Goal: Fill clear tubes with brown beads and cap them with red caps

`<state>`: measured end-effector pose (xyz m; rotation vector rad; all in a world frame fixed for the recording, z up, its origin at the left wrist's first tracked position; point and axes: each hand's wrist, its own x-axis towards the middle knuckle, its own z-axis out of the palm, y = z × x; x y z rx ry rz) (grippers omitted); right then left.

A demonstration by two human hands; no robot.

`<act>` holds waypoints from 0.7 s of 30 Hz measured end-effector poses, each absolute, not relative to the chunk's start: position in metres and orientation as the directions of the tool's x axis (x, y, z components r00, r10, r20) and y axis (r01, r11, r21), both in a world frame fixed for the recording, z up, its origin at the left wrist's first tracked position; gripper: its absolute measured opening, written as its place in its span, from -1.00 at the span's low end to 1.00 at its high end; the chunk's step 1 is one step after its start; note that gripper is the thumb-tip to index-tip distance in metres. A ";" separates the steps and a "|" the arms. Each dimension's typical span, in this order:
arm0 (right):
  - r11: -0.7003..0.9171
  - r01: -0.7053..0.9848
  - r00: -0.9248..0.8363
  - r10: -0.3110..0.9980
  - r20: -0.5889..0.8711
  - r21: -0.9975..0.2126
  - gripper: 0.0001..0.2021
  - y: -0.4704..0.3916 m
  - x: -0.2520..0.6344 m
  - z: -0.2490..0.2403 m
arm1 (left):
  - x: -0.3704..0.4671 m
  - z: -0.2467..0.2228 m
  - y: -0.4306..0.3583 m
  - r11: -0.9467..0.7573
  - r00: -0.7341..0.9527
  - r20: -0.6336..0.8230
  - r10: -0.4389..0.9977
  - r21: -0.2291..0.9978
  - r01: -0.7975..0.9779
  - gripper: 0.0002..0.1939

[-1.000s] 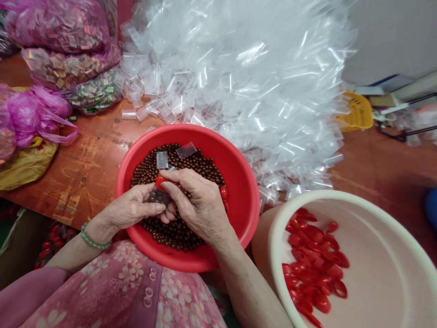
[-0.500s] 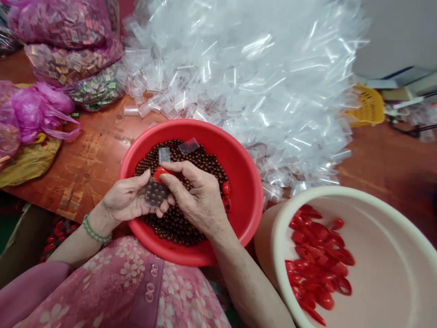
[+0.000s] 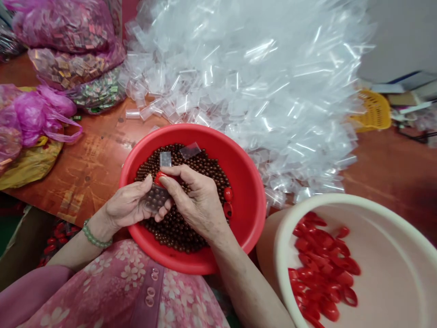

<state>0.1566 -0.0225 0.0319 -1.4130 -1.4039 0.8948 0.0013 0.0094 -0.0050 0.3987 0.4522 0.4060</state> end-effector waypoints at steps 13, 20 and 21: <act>0.001 0.172 0.225 0.974 0.040 -0.985 -0.87 -0.023 0.141 0.036 | 0.003 -0.002 0.010 0.828 0.816 -0.311 0.487 0.463 -0.317 -0.47; -0.011 0.109 0.300 0.954 0.022 -0.994 -0.91 -0.022 0.140 0.037 | 0.003 -0.001 0.010 0.836 0.806 -0.345 0.481 0.458 -0.303 -0.46; -0.018 0.095 0.301 0.953 0.011 -0.995 -0.91 -0.022 0.141 0.037 | 0.003 -0.002 0.010 0.838 0.804 -0.352 0.479 0.456 -0.300 -0.47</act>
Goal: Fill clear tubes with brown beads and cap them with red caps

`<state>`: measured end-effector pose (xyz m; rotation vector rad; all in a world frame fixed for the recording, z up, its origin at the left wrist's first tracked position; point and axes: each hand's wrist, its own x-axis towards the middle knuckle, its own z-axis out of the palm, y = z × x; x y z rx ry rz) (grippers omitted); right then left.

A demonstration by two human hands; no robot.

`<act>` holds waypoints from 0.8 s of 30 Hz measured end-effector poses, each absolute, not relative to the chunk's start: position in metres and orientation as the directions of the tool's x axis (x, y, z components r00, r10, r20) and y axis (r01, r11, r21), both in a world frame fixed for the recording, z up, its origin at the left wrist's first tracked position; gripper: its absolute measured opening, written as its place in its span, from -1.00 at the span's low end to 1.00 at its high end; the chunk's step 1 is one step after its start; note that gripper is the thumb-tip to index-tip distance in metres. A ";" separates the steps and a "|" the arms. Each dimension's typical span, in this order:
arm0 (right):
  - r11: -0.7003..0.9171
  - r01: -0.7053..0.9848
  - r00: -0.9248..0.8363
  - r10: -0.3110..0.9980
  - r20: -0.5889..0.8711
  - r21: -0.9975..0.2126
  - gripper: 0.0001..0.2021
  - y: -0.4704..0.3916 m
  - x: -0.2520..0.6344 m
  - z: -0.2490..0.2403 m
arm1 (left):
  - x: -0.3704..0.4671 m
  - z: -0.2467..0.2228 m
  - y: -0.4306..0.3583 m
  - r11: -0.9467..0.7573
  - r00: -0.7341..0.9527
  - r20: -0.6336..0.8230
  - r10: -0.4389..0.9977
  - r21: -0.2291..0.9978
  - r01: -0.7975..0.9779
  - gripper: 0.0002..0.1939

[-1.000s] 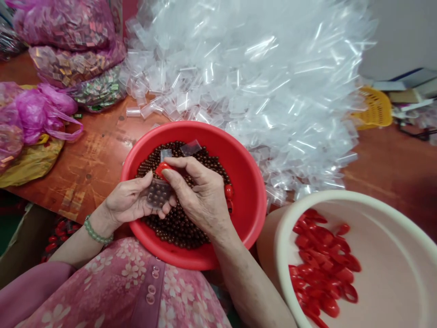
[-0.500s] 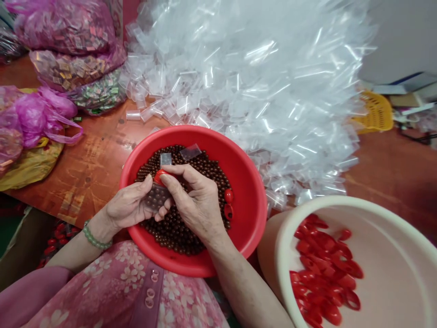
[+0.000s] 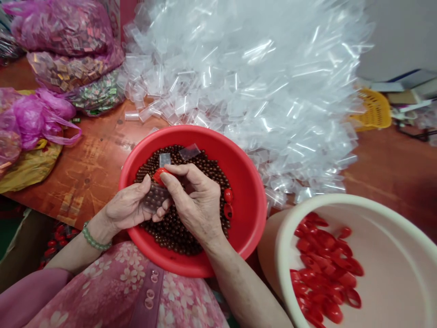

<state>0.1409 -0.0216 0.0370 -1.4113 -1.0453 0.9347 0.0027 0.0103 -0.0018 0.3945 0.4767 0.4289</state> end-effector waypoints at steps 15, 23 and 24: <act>-0.003 0.034 0.304 0.953 0.008 -0.999 -0.85 -0.021 0.138 0.033 | 0.007 -0.001 0.009 0.782 0.752 -0.365 0.548 0.543 -0.306 -0.39; 0.049 0.096 0.311 0.947 0.077 -0.994 -0.88 -0.020 0.138 0.026 | 0.006 -0.002 0.008 0.779 0.738 -0.372 0.563 0.536 -0.325 -0.41; 0.047 0.095 0.298 0.952 0.073 -0.994 -0.88 -0.020 0.139 0.026 | 0.006 -0.001 0.008 0.780 0.735 -0.376 0.565 0.535 -0.325 -0.42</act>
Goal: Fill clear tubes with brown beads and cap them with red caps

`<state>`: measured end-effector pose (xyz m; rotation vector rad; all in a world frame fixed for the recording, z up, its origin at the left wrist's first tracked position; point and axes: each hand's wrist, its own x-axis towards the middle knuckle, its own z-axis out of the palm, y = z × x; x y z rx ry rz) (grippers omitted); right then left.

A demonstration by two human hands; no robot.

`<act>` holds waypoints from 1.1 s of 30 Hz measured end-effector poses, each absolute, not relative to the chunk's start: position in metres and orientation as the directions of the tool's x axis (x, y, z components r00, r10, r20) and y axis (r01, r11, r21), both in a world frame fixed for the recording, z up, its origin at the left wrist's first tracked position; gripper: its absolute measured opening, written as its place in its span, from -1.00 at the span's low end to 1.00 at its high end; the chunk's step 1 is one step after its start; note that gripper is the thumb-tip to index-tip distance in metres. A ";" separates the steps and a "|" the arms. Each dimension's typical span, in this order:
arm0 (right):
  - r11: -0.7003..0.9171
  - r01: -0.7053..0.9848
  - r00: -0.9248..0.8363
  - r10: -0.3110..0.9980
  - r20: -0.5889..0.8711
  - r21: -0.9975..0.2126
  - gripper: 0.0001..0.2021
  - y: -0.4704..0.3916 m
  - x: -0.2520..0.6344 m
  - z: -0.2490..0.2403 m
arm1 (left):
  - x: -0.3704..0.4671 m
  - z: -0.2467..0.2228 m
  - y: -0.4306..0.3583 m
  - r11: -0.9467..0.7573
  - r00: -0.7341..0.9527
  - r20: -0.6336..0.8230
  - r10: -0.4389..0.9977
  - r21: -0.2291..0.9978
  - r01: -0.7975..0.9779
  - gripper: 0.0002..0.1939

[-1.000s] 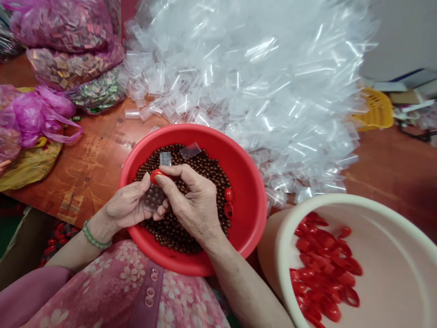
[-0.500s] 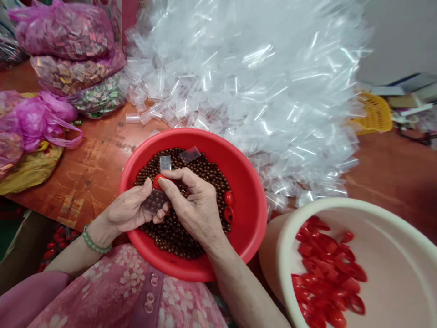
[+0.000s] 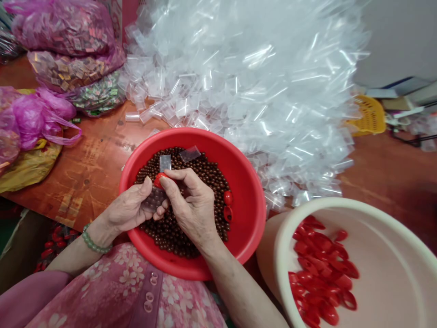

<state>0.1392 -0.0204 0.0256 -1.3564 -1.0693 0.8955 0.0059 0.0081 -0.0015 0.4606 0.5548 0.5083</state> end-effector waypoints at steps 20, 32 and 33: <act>-0.027 -0.231 0.226 0.971 -0.080 -0.973 -0.83 -0.021 0.136 0.022 | 0.005 -0.002 0.009 0.802 0.760 -0.340 0.554 0.461 -0.379 -0.50; -0.022 -0.154 0.264 0.962 -0.063 -0.988 -0.79 -0.023 0.144 0.017 | -0.001 -0.004 0.009 0.838 0.813 -0.305 0.496 0.414 -0.356 -0.44; -0.009 -0.149 0.271 0.961 -0.050 -0.989 -0.80 -0.024 0.144 0.017 | -0.002 -0.004 0.009 0.834 0.815 -0.298 0.497 0.423 -0.354 -0.44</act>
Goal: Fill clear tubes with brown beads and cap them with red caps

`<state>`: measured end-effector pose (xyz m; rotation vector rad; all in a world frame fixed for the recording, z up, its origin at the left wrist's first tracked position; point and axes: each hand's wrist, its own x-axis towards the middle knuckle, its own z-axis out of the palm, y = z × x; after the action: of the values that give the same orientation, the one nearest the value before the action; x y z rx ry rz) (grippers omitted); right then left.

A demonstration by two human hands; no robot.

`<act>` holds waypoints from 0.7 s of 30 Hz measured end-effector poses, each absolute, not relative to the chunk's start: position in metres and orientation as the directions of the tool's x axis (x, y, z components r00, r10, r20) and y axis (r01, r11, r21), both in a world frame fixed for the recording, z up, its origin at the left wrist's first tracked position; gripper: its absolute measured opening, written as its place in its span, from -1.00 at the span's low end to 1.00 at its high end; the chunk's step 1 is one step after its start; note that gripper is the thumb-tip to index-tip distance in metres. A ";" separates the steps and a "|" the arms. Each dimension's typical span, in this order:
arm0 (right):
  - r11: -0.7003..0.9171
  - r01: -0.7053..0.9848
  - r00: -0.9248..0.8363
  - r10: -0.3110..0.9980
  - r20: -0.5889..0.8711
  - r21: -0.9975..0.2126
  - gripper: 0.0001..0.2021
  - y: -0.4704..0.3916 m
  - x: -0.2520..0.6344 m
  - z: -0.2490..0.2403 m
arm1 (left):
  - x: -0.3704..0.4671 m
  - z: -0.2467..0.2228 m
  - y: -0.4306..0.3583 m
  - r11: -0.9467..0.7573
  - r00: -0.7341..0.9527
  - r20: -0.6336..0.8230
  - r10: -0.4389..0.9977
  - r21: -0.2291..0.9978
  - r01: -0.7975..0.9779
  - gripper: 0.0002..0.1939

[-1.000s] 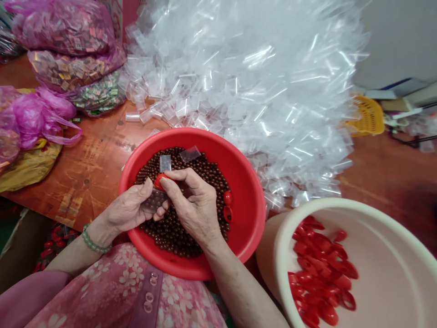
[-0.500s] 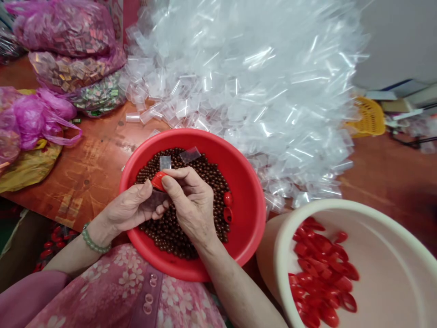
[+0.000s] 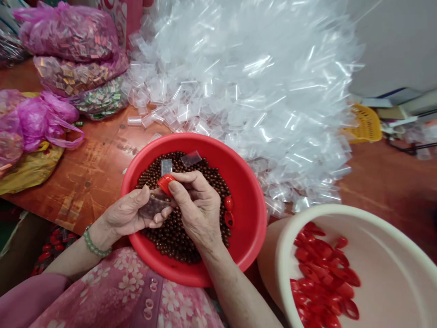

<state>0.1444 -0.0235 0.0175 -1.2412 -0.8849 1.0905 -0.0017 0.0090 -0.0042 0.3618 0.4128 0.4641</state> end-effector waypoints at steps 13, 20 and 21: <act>0.210 -0.041 0.265 0.945 0.192 -0.977 -0.91 -0.028 0.147 0.023 | -0.007 -0.003 0.010 0.769 0.829 -0.226 0.512 0.552 -0.324 -0.42; 0.452 0.242 0.070 0.875 0.480 -0.859 -0.85 -0.030 0.152 0.026 | -0.006 -0.004 0.009 0.717 0.806 -0.206 0.555 0.610 -0.338 -0.44; 0.480 0.268 0.063 0.856 0.513 -0.835 -0.83 -0.030 0.153 0.026 | -0.005 -0.003 0.009 0.705 0.804 -0.199 0.560 0.624 -0.337 -0.44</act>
<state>0.1529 -0.0304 0.0259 -1.0333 -1.4862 0.5935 -0.0052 0.0093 -0.0028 0.6053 0.3939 0.5131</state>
